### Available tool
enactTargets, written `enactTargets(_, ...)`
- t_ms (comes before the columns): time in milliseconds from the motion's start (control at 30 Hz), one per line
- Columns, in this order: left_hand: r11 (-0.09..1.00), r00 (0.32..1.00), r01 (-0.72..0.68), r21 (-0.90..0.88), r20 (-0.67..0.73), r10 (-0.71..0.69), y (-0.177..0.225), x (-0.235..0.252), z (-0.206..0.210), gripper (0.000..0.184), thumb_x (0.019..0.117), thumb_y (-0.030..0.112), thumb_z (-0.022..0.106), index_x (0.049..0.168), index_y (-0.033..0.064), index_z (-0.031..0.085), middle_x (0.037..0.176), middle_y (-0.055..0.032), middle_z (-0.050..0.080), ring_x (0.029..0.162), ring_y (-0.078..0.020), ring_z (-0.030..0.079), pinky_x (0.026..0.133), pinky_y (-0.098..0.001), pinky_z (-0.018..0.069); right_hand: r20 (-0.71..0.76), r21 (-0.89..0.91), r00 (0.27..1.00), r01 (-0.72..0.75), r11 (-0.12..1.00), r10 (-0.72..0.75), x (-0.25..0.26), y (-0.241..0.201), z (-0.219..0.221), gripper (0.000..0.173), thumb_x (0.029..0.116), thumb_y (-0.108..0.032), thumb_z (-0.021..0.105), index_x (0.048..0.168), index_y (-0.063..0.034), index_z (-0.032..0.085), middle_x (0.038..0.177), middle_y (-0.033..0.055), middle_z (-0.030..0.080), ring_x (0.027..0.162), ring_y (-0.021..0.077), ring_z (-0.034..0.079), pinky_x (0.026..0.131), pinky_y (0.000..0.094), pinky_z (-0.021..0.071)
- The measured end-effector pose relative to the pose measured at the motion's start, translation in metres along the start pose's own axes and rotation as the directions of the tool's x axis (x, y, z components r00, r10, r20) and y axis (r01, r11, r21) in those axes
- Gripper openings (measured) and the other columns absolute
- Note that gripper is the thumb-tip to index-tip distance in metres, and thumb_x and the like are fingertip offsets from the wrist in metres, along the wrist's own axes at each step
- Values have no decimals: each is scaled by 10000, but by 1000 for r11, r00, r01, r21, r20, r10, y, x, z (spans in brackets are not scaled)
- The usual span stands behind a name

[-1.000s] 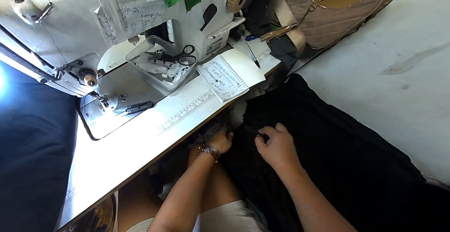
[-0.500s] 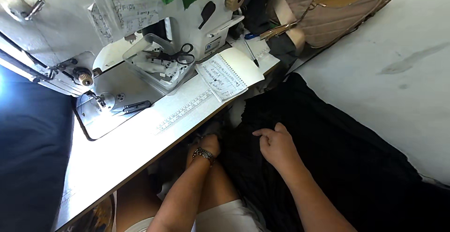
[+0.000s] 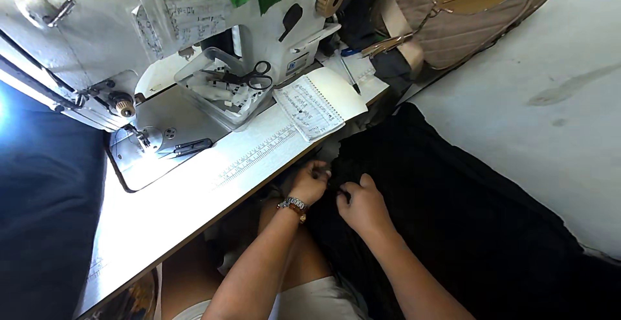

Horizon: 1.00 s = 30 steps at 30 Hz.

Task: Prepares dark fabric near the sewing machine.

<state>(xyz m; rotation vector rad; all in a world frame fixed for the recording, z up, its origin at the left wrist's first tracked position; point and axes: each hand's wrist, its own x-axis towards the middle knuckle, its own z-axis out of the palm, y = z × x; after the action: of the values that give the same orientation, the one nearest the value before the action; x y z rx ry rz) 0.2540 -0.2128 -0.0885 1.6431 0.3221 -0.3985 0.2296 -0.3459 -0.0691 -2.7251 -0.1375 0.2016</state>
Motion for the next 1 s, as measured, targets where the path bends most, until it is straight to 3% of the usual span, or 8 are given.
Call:
enactTargets(100, 905, 988, 25, 424, 128, -88, -19, 6, -7, 452, 1099, 186, 458, 1517, 15, 426, 1400, -242, 588, 1285, -358, 592, 1087, -532, 454, -84, 66, 996, 5, 998, 1, 1, 15, -14, 192, 960, -11, 642, 1105, 81, 727, 1146, 323, 609, 1029, 455, 645, 872, 588, 548)
enactTargets(167, 740, 958, 40, 671, 186, -220, -35, 8, -3, 420, 1046, 201, 568, 1395, -32, 554, 1352, -265, 608, 1271, -408, 587, 1066, -598, 446, -149, 90, 989, 33, 995, -19, 2, 25, -22, 173, 944, 8, 655, 1083, 73, 734, 1068, 306, 632, 989, 460, 639, 838, 604, 533)
enactTargets(233, 643, 974, 9, 766, 140, -180, -70, 14, 10, 338, 967, 252, 695, 1152, -31, 697, 1158, -256, 692, 1102, -422, 665, 944, -634, 515, -196, 97, 980, 45, 994, -25, 3, 34, -28, 143, 937, 13, 663, 1052, 46, 742, 1009, 266, 653, 947, 438, 637, 811, 595, 525)
enactTargets(300, 603, 988, -21, 797, 108, -108, -89, 18, 15, 322, 946, 305, 721, 1052, 1, 732, 1070, -227, 720, 1032, -412, 687, 913, -652, 521, -227, 108, 974, 52, 993, -27, 6, 48, -28, 125, 940, 5, 665, 1033, 29, 745, 997, 248, 664, 937, 421, 643, 804, 595, 524)
enactTargets(500, 542, 971, -3, 840, 132, -200, -90, 18, 15, 334, 939, 317, 715, 1064, 8, 725, 1075, -209, 721, 1042, -394, 685, 914, -644, 518, -278, 139, 960, 72, 988, -30, 23, 92, -19, 122, 955, -72, 663, 1018, -37, 762, 1008, 200, 665, 953, 387, 622, 802, 587, 504)
enactTargets(633, 537, 973, 11, 843, 114, -200, -85, 11, 11, 465, 938, 383, 719, 1214, 9, 690, 1208, -228, 691, 1201, -430, 614, 1096, -729, 339, -288, 135, 957, 62, 989, -21, 12, 70, -33, 115, 947, -32, 660, 999, -9, 759, 999, 225, 666, 942, 397, 633, 802, 579, 512)
enactTargets(733, 591, 935, 46, 805, 174, -310, -43, -9, -6, 500, 987, 299, 680, 1354, -26, 582, 1316, -254, 626, 1262, -407, 584, 1084, -629, 407, -278, 160, 961, 37, 986, 9, 3, 50, -44, 116, 940, 13, 643, 983, 32, 750, 989, 266, 661, 940, 424, 625, 811, 578, 496)
enactTargets(1000, 697, 946, 57, 715, 185, -267, -24, -29, -17, 332, 1019, 219, 594, 1183, -62, 663, 1188, -259, 670, 1132, -390, 651, 963, -580, 505, -285, 186, 958, 40, 982, 15, 2, 55, -40, 119, 943, -4, 651, 992, 27, 755, 1070, 304, 669, 1046, 477, 617, 884, 633, 478)
